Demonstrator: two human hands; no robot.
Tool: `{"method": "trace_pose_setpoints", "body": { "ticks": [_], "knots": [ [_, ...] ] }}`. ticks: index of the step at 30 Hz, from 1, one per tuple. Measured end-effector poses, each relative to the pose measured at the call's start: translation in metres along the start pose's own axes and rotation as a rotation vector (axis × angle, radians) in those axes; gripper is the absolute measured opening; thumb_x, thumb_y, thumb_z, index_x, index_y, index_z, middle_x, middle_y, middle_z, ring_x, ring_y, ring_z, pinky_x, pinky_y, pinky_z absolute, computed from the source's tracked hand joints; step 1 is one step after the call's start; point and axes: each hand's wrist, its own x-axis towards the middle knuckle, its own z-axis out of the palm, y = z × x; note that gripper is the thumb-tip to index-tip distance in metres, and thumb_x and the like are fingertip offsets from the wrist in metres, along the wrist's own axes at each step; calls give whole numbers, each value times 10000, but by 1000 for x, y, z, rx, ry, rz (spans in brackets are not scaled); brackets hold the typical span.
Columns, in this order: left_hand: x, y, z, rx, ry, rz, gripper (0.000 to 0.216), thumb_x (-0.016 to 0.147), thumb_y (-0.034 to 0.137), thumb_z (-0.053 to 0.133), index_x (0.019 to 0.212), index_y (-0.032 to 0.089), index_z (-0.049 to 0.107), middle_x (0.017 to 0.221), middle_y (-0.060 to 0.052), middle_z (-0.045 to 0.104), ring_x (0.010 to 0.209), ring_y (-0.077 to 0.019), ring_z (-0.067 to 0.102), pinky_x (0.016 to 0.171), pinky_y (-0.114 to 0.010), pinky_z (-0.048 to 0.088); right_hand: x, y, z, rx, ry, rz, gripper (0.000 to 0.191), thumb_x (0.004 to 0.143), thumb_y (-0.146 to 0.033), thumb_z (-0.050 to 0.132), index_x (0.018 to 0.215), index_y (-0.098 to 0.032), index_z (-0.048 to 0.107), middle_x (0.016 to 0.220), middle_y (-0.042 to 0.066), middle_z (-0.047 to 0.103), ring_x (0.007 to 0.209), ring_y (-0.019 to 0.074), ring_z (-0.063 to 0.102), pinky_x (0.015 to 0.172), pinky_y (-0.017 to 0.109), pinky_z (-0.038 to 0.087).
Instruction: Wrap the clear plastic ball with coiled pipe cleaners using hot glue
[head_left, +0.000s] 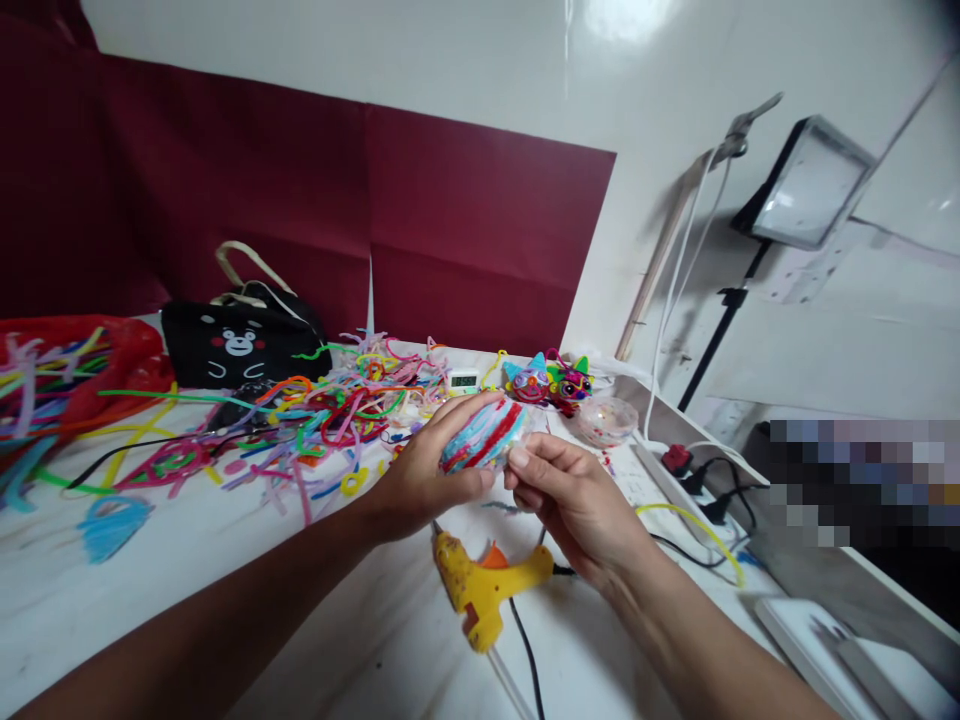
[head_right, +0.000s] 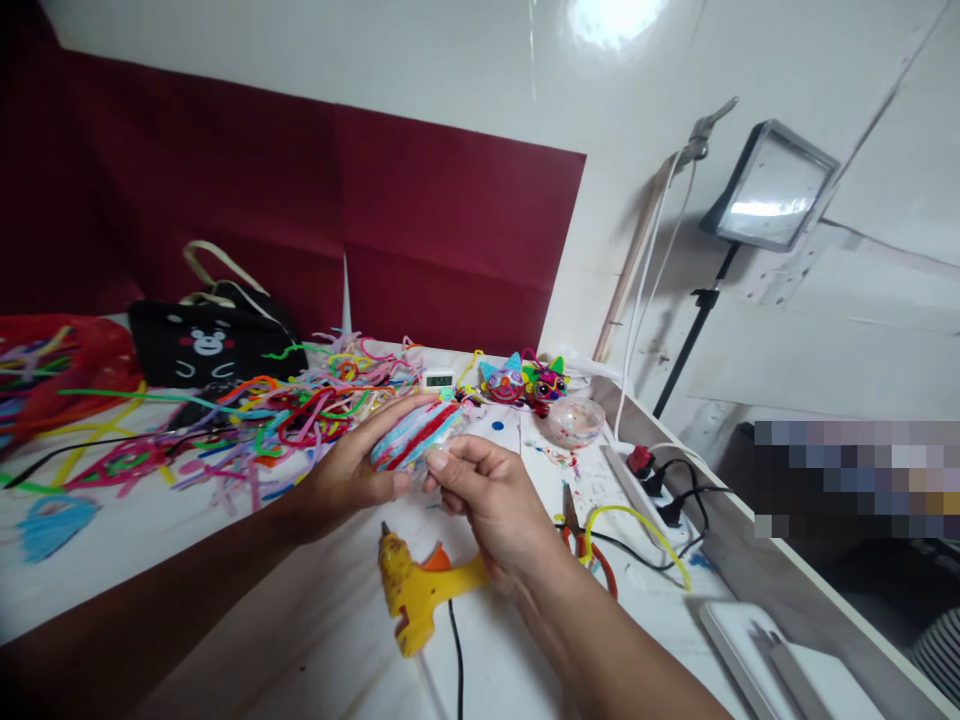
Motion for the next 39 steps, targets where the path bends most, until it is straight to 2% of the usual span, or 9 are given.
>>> {"method": "trace_pose_setpoints", "body": {
  "ticks": [3, 8, 14, 20, 27, 35, 39],
  "knots": [
    [-1, 2, 1, -18, 23, -20, 732, 743, 394, 660, 1424, 218, 460, 1507, -85, 442, 1411, -351, 355, 1176, -475, 275, 1, 2, 1, 16, 8, 6, 273, 686, -360, 844, 659, -152, 669, 604, -16, 626, 486, 59, 369, 524, 250, 231],
    [-3, 4, 5, -85, 32, -70, 718, 737, 392, 636, 1415, 224, 470, 1458, -82, 493, 1337, -358, 446, 1126, -497, 349, 0, 6, 2, 30, 8, 0, 263, 698, -354, 835, 660, -153, 669, 614, -12, 622, 492, 63, 368, 531, 255, 229],
    [-4, 7, 10, -250, 2, -211, 747, 709, 351, 647, 1421, 235, 456, 1358, -76, 578, 1244, -341, 520, 972, -415, 485, -1, 9, 1, 62, 23, -1, 271, 675, -352, 850, 650, -153, 668, 612, -14, 621, 483, 60, 362, 529, 253, 227],
    [-7, 7, 13, -435, -29, -340, 778, 712, 357, 676, 1440, 243, 427, 1234, -82, 639, 1130, -321, 590, 864, -394, 513, 0, 11, 2, 64, 33, 15, 288, 658, -368, 854, 651, -144, 672, 609, -10, 627, 485, 60, 367, 530, 250, 224],
    [-10, 3, 16, -474, -6, -370, 761, 717, 375, 691, 1426, 249, 444, 1108, -72, 679, 1070, -312, 620, 796, -368, 534, 0, 13, 3, 31, 52, 32, 309, 633, -391, 851, 630, -154, 653, 600, -3, 632, 488, 74, 362, 537, 261, 237],
    [-14, -3, 14, -370, 26, -305, 702, 713, 366, 684, 1377, 237, 499, 1198, -71, 653, 1151, -343, 570, 936, -421, 487, 0, 21, 2, -4, 46, 28, 303, 666, -407, 826, 627, -164, 650, 618, -6, 619, 495, 79, 348, 546, 268, 237],
    [-16, -9, 18, -462, 72, -310, 784, 696, 343, 697, 1413, 235, 397, 1316, -102, 571, 1085, -308, 604, 844, -383, 518, 0, 24, 2, -20, 61, 20, 296, 676, -401, 821, 629, -159, 656, 611, -11, 598, 501, 76, 345, 546, 265, 231]
  ]
}}
